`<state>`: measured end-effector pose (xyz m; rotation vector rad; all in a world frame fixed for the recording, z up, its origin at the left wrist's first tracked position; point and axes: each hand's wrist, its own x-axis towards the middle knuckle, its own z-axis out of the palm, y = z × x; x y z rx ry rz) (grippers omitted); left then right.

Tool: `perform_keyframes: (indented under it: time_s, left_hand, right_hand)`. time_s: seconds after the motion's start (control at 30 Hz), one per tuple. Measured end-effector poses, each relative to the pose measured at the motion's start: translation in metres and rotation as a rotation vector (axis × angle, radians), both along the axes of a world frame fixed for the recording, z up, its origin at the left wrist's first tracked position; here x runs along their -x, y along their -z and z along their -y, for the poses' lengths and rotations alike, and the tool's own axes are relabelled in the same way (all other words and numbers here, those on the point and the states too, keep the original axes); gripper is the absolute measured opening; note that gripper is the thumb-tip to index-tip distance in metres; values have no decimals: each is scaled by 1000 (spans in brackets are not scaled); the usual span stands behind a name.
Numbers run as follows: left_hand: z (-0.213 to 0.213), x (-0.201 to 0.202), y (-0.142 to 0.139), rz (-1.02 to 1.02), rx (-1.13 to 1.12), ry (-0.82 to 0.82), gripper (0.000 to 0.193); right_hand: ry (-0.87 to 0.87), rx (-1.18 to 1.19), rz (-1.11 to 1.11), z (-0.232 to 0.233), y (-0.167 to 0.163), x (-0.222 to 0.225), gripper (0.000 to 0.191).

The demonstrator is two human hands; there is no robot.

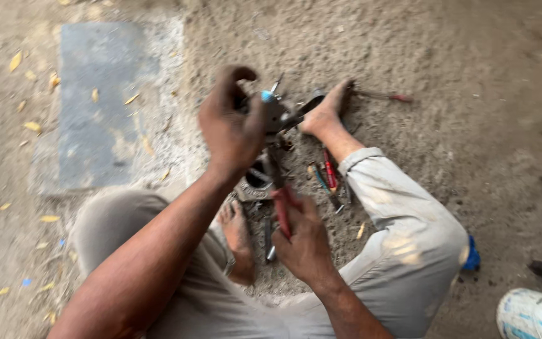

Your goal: The person sits on the ground and uses pliers to manipulate a small metal component attached to a larger mechanical housing. They repeatedly grip and pull at the component while holding the housing steady, occasionally adjusting their grip and the position of the part.

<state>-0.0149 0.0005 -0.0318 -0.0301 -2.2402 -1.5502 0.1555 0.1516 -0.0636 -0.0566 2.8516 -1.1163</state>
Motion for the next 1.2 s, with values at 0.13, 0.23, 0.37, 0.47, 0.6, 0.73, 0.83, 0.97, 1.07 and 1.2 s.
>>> perform_keyframes:
  time_s: [0.13, 0.23, 0.37, 0.47, 0.6, 0.73, 0.83, 0.97, 1.07, 1.2]
  left_hand:
    - [2, 8, 6, 143, -238, 37, 19]
    - [1, 10, 13, 268, -368, 32, 13]
    - [-6, 3, 22, 340, -251, 67, 15]
    - [-14, -8, 30, 455, -304, 108, 23]
    - [-28, -27, 35, 632, -407, 213, 32]
    - [-32, -42, 32, 860, -533, 248, 34]
    - [-38, -48, 30, 897, -507, 287, 36]
    - [-46, -49, 25, 939, -433, 266, 39]
    - [-51, -48, 22, 1004, -447, 221, 40]
    - [-47, -47, 32, 1028, -452, 271, 38]
  right_hand:
    - [-23, -178, 577, -19, 7, 15, 23]
    - [28, -188, 464, -34, 14, 23, 29]
    - [122, 117, -128, -36, 14, 28, 42]
    - [130, 466, -155, -29, 13, 26, 53]
    - [143, 734, -148, -39, 16, 16, 40]
    - [87, 587, -402, -55, 23, 11, 30]
    - [-13, 600, -359, -62, 23, 8, 19]
    - [-5, 688, -258, -70, 19, 6, 23]
    - [32, 653, -247, -77, 15, 3, 25]
    - [67, 740, -265, -82, 11, 3, 23]
